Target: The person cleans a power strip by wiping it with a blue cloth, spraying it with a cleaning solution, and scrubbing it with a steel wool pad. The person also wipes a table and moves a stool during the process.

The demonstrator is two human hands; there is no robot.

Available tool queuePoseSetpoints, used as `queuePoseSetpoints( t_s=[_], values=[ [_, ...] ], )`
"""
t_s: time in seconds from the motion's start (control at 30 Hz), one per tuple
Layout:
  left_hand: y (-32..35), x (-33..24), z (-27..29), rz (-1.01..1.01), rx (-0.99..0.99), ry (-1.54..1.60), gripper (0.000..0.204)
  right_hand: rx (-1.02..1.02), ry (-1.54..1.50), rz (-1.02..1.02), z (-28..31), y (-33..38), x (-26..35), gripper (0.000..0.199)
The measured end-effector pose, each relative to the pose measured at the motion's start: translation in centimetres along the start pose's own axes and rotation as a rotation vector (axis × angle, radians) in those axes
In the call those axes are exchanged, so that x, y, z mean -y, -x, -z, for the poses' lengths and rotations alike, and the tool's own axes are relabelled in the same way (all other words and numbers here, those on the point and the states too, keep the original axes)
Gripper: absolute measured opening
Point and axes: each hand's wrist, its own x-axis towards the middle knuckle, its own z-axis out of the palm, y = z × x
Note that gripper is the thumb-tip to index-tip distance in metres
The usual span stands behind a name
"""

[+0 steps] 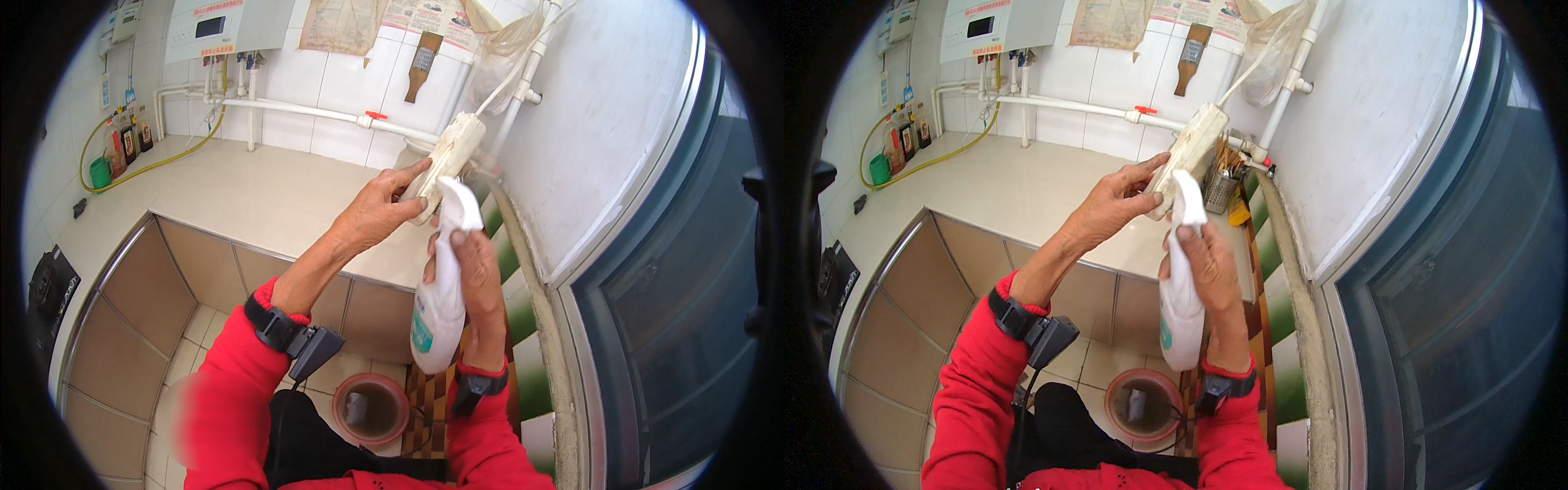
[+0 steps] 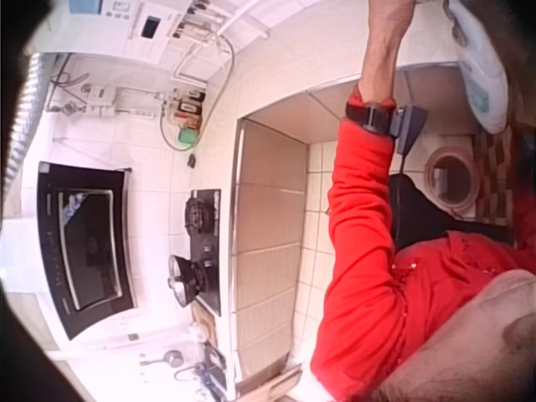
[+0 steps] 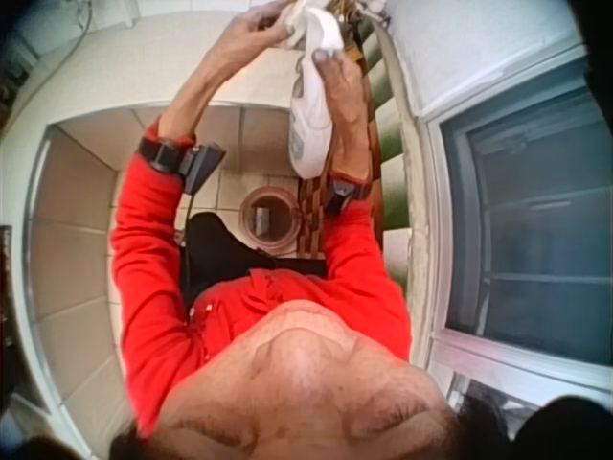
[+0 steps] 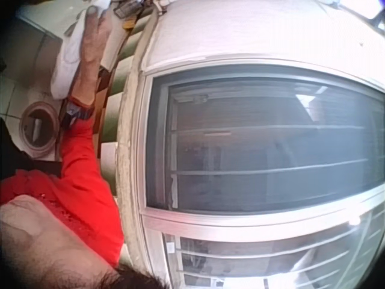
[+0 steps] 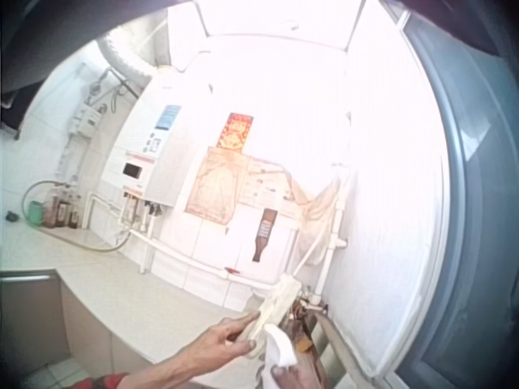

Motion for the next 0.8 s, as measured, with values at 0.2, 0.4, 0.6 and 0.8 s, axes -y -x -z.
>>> queuePoseSetpoints(
  t_s=[0.2, 0.4, 0.6, 0.8],
  values=[
    [-0.1, 0.2, 0.3, -0.015, -0.026, -0.045, 0.06, -0.019, 0.071, 0.054, 0.1, -0.6, -0.4, 0.04],
    [-0.2, 0.5, 0.7, -0.009, -0.021, 0.0, 0.062, 0.014, -0.008, 0.023, -0.8, 1.2, -1.5, 0.049],
    [-0.1, 0.5, -0.9, -0.046, -0.064, -0.038, 0.067, -0.045, 0.035, 0.103, 0.4, -0.3, -1.2, 0.047],
    [0.1, 0.2, -0.9, -0.08, -0.186, -0.25, 0.074, 0.004, -0.029, 0.023, -0.3, 1.6, -2.5, 0.048]
  ],
)
